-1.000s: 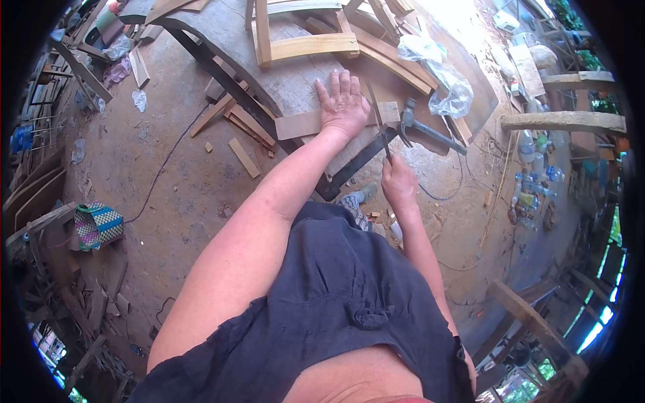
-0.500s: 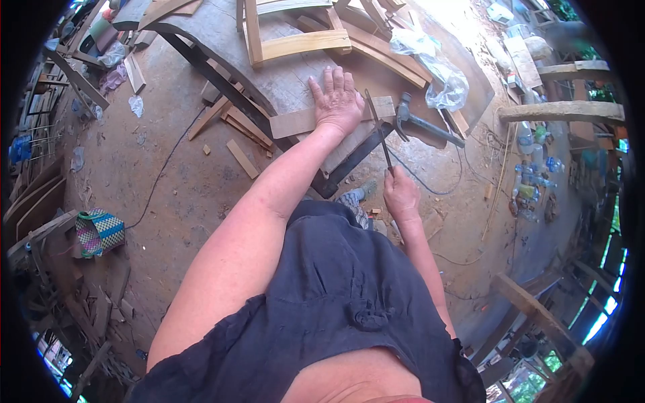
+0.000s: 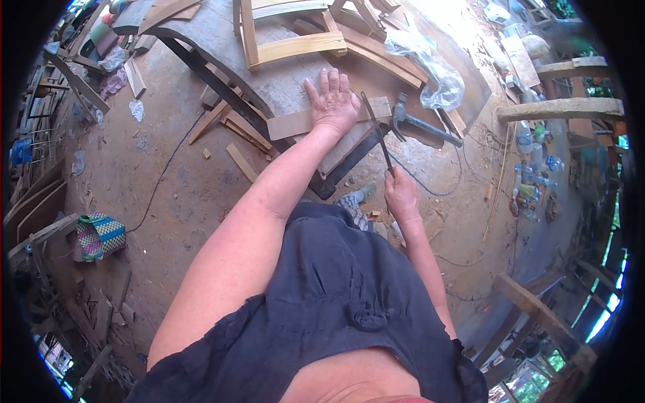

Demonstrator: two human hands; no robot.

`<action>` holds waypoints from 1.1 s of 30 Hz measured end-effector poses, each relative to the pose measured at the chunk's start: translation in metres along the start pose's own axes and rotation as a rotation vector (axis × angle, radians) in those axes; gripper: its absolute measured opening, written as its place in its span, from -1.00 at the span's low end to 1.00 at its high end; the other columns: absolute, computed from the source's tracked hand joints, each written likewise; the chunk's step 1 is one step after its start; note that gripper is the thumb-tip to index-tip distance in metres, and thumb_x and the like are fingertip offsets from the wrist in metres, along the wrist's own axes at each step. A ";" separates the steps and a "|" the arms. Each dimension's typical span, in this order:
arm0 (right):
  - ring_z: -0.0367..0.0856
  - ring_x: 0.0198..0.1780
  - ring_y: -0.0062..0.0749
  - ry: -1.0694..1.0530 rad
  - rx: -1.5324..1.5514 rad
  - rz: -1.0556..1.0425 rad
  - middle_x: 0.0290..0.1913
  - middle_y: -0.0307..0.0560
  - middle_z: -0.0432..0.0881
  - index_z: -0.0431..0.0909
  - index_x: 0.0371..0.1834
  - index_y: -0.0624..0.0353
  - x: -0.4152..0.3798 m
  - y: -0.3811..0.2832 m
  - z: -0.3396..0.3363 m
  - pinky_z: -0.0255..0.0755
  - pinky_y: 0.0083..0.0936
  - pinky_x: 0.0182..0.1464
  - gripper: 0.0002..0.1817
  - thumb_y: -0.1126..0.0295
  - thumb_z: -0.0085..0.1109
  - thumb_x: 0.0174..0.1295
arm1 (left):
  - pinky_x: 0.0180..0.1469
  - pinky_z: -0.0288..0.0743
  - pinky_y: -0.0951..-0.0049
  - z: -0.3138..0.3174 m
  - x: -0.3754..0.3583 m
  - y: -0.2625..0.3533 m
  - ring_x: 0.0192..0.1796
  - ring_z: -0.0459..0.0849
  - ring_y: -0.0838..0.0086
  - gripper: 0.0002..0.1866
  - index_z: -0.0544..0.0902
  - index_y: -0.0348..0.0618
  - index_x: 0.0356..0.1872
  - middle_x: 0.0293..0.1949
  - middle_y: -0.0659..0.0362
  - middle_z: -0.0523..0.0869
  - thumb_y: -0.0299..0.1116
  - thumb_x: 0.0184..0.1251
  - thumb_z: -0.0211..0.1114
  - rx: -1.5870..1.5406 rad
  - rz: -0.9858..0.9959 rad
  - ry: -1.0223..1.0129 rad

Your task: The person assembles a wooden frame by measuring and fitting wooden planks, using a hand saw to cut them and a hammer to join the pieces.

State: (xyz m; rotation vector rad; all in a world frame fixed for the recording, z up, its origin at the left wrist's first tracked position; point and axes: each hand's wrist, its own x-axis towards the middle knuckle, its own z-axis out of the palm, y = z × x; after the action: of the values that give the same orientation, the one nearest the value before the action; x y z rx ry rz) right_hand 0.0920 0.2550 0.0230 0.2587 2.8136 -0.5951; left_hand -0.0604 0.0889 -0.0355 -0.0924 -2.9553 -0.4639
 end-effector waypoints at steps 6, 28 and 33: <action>0.57 -0.25 0.17 -0.034 -0.033 0.021 -0.39 0.19 0.60 0.47 -0.23 0.14 0.007 -0.020 -0.001 0.39 -0.01 -0.20 -0.76 0.20 -0.06 0.29 | 0.36 -0.26 -0.28 0.002 0.000 0.000 0.41 0.04 0.18 -0.41 0.27 -0.14 0.23 0.28 0.06 0.21 -0.11 0.18 0.05 0.036 -0.004 0.043; 0.60 -0.37 0.16 0.012 -0.043 0.030 -0.51 0.20 0.59 0.40 -0.27 0.13 -0.015 -0.002 0.003 0.43 0.01 -0.30 -0.82 0.26 -0.06 0.27 | 0.35 -0.25 -0.27 0.005 0.000 0.000 0.42 0.04 0.21 -0.39 0.28 -0.13 0.24 0.29 0.07 0.22 -0.10 0.17 0.04 0.058 -0.001 0.047; 0.60 -0.32 0.18 0.050 -0.003 -0.057 -0.45 0.23 0.60 0.42 -0.28 0.17 0.029 -0.031 0.013 0.44 0.01 -0.24 -0.77 0.23 -0.08 0.29 | 0.36 -0.31 -0.28 0.002 0.000 0.000 0.43 0.03 0.16 -0.42 0.27 -0.18 0.24 0.32 0.05 0.20 -0.11 0.23 -0.03 0.028 0.002 0.023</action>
State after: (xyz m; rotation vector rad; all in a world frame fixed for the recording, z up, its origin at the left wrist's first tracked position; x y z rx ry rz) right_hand 0.0605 0.2256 0.0151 0.1955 2.8789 -0.6045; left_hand -0.0604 0.0895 -0.0375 -0.0864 -2.9378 -0.4204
